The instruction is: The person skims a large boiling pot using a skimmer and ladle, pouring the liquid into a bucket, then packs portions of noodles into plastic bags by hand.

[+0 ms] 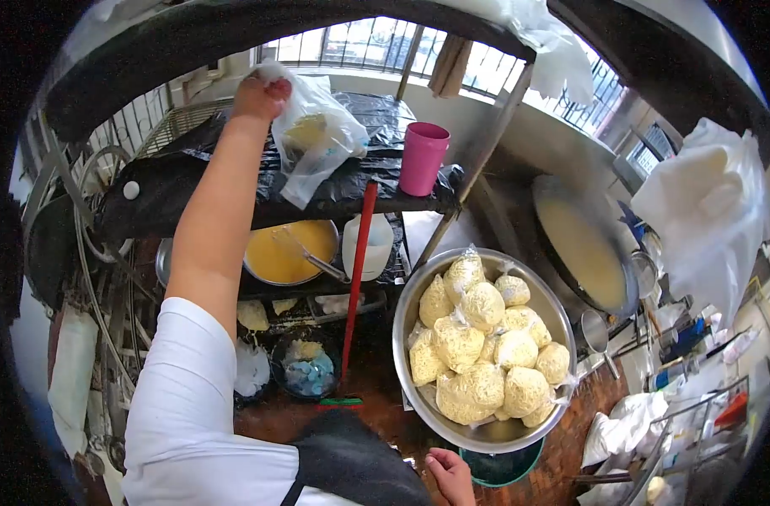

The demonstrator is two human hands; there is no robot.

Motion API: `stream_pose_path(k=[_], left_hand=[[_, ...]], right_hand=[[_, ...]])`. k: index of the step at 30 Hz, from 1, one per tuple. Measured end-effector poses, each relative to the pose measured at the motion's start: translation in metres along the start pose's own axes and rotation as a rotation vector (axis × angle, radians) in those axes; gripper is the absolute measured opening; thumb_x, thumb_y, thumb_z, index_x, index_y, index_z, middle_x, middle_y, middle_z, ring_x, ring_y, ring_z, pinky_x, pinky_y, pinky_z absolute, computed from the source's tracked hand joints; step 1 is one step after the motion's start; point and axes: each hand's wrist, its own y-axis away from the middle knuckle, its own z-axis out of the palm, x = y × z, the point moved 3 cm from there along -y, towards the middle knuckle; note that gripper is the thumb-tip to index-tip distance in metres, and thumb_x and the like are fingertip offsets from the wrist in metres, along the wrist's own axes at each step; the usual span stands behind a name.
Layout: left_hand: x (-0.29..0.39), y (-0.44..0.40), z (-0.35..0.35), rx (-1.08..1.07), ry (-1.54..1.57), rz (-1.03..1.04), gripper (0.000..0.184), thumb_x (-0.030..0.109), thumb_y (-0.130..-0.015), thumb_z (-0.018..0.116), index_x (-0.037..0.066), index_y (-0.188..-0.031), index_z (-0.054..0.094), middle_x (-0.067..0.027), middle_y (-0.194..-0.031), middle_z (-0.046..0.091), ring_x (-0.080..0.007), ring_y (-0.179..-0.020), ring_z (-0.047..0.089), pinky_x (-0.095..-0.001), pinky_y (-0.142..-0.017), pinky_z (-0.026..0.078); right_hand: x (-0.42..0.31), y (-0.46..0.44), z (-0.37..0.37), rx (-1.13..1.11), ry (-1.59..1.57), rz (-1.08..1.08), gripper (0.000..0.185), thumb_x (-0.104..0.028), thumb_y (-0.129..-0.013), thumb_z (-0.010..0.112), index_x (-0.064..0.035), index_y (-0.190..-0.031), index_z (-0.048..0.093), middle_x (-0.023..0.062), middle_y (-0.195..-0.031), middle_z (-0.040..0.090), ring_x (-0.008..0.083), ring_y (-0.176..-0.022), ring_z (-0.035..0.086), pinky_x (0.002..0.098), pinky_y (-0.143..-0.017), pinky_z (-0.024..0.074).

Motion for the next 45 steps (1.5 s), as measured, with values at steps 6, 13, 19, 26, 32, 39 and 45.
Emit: stream_pose_path(k=[6, 13, 19, 26, 32, 39, 45], left_hand=[[0.041, 0.024, -0.005, -0.444, -0.626, 0.359, 0.016, 0.022, -0.089, 0.044, 0.013, -0.084, 0.055, -0.0012, -0.072, 0.052, -0.0160, -0.060, 0.046, -0.0283, -0.048, 0.036], [0.056, 0.158, 0.024, -0.489, -0.219, 0.001, 0.022, 0.027, -0.092, 0.048, 0.009, -0.093, 0.062, -0.0025, -0.084, 0.060, -0.0127, -0.061, 0.048, -0.0240, -0.046, 0.035], [0.092, 0.179, 0.050, -0.404, -0.555, 0.318, 0.031, 0.026, -0.092, 0.053, 0.008, -0.116, 0.060, -0.0053, -0.099, 0.065, -0.0147, -0.083, 0.060, -0.0271, -0.062, 0.047], [0.120, 0.190, 0.114, -0.719, -0.715, 0.279, 0.036, 0.022, -0.090, 0.053, 0.005, -0.122, 0.056, -0.0112, -0.120, 0.059, -0.0207, -0.108, 0.057, -0.0353, -0.084, 0.049], [0.103, 0.254, 0.123, -0.702, -0.607, 0.370, 0.037, 0.021, -0.091, 0.052, 0.003, -0.122, 0.055, -0.0148, -0.121, 0.058, -0.0233, -0.109, 0.057, -0.0363, -0.087, 0.048], [0.052, 0.327, 0.132, -0.702, -0.526, 0.355, 0.037, 0.019, -0.091, 0.050, 0.000, -0.123, 0.054, -0.0189, -0.122, 0.056, -0.0264, -0.110, 0.056, -0.0374, -0.092, 0.046], [-0.014, 0.382, 0.148, -0.704, -0.476, 0.310, 0.038, 0.018, -0.092, 0.049, -0.002, -0.123, 0.053, -0.0224, -0.122, 0.055, -0.0290, -0.112, 0.056, -0.0384, -0.095, 0.044]], right_hand=[[-0.014, -0.003, 0.006, -0.005, 0.025, -0.031, 0.030, -0.014, -0.086, 0.068, 0.0014, -0.111, 0.061, 0.0051, -0.095, 0.067, 0.0105, -0.085, 0.061, 0.0245, -0.076, 0.0493], [-0.038, -0.013, 0.026, -0.090, 0.010, 0.039, 0.029, -0.012, -0.086, 0.067, 0.0018, -0.111, 0.060, 0.0051, -0.093, 0.067, 0.0102, -0.082, 0.061, 0.0237, -0.075, 0.0495], [-0.067, -0.025, 0.042, -0.193, 0.195, -0.106, 0.035, -0.018, -0.087, 0.066, 0.0033, -0.113, 0.058, 0.0098, -0.101, 0.067, 0.0125, -0.091, 0.062, 0.0263, -0.081, 0.0503], [-0.065, -0.036, 0.043, -0.206, 0.175, -0.097, 0.038, -0.019, -0.087, 0.066, 0.0031, -0.117, 0.057, 0.0125, -0.104, 0.066, 0.0162, -0.094, 0.063, 0.0285, -0.084, 0.0501], [-0.067, -0.056, 0.024, -0.180, 0.234, -0.151, 0.038, -0.021, -0.086, 0.066, 0.0025, -0.116, 0.058, 0.0124, -0.104, 0.067, 0.0164, -0.093, 0.064, 0.0291, -0.082, 0.0502], [-0.085, -0.086, -0.048, 0.076, 0.508, -0.310, 0.037, -0.025, -0.081, 0.067, -0.0048, -0.112, 0.063, 0.0143, -0.098, 0.067, 0.0242, -0.088, 0.066, 0.0346, -0.078, 0.0509], [-0.062, -0.112, -0.194, 0.635, 0.445, -0.449, 0.042, -0.018, -0.082, 0.065, 0.0026, -0.117, 0.056, 0.0200, -0.107, 0.061, 0.0305, -0.096, 0.062, 0.0358, -0.085, 0.0478]])
